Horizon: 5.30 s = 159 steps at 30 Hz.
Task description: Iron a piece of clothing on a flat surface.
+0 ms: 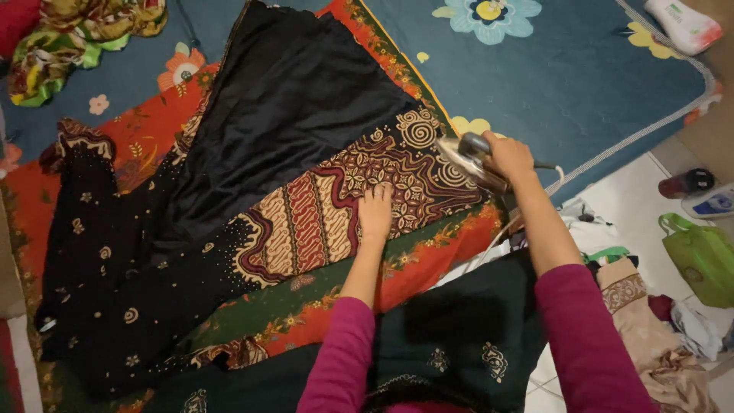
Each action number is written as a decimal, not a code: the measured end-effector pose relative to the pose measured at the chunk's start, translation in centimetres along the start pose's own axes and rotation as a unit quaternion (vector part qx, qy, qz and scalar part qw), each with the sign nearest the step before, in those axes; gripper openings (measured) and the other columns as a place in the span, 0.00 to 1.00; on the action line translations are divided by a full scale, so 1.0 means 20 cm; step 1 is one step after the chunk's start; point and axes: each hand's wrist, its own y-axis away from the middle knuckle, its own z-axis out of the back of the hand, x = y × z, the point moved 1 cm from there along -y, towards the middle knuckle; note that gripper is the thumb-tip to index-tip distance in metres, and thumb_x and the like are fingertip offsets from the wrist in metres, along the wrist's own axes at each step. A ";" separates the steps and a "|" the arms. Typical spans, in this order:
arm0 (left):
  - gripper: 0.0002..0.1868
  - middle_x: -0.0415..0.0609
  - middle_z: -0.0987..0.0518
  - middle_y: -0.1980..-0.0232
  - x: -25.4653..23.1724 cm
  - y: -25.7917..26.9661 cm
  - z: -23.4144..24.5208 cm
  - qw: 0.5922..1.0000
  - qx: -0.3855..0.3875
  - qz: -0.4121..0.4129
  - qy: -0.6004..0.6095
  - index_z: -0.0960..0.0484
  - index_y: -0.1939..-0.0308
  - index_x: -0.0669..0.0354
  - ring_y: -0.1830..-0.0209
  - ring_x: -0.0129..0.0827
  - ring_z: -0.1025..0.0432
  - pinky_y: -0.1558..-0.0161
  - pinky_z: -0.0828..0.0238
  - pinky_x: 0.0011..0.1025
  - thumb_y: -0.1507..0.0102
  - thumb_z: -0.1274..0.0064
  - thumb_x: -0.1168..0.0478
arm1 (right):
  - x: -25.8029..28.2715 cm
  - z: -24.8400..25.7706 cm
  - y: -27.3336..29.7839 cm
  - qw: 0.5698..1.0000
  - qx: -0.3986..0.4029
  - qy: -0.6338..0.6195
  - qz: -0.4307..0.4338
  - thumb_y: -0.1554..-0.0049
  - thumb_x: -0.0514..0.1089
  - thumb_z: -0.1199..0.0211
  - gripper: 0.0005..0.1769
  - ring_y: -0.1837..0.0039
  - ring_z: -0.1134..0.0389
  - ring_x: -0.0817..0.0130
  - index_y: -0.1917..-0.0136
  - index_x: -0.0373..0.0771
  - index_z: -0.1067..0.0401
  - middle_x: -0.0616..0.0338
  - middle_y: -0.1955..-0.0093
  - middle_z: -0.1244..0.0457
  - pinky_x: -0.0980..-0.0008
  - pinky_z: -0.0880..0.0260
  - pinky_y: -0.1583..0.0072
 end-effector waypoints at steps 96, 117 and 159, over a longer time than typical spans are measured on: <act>0.05 0.48 0.17 0.64 -0.40 0.11 0.03 0.975 0.049 -0.216 0.012 0.22 0.60 0.53 0.68 0.40 0.19 0.67 0.23 0.38 0.35 0.54 0.63 | -0.07 -0.12 0.33 0.993 -0.079 0.020 -0.086 0.40 0.58 0.37 0.23 0.56 0.27 0.39 0.39 0.46 0.36 0.43 0.57 0.30 0.43 0.28 0.57; 0.30 0.56 0.40 0.20 -0.10 0.23 0.15 0.991 -0.010 -0.077 0.104 0.32 0.28 0.48 0.22 0.52 0.42 0.27 0.45 0.56 0.32 0.50 0.47 | 0.07 -0.04 0.44 0.987 0.078 0.036 0.136 0.49 0.48 0.35 0.25 0.52 0.27 0.42 0.38 0.52 0.34 0.46 0.57 0.30 0.43 0.27 0.52; 0.40 0.65 0.58 0.17 0.31 0.11 0.25 0.992 0.018 0.113 0.049 0.46 0.19 0.48 0.17 0.59 0.65 0.26 0.71 0.63 0.32 0.57 0.39 | 0.61 -0.37 -0.14 0.997 -0.074 -0.009 -0.015 0.41 0.41 0.42 0.16 0.55 0.26 0.44 0.39 0.46 0.31 0.44 0.58 0.29 0.46 0.26 0.55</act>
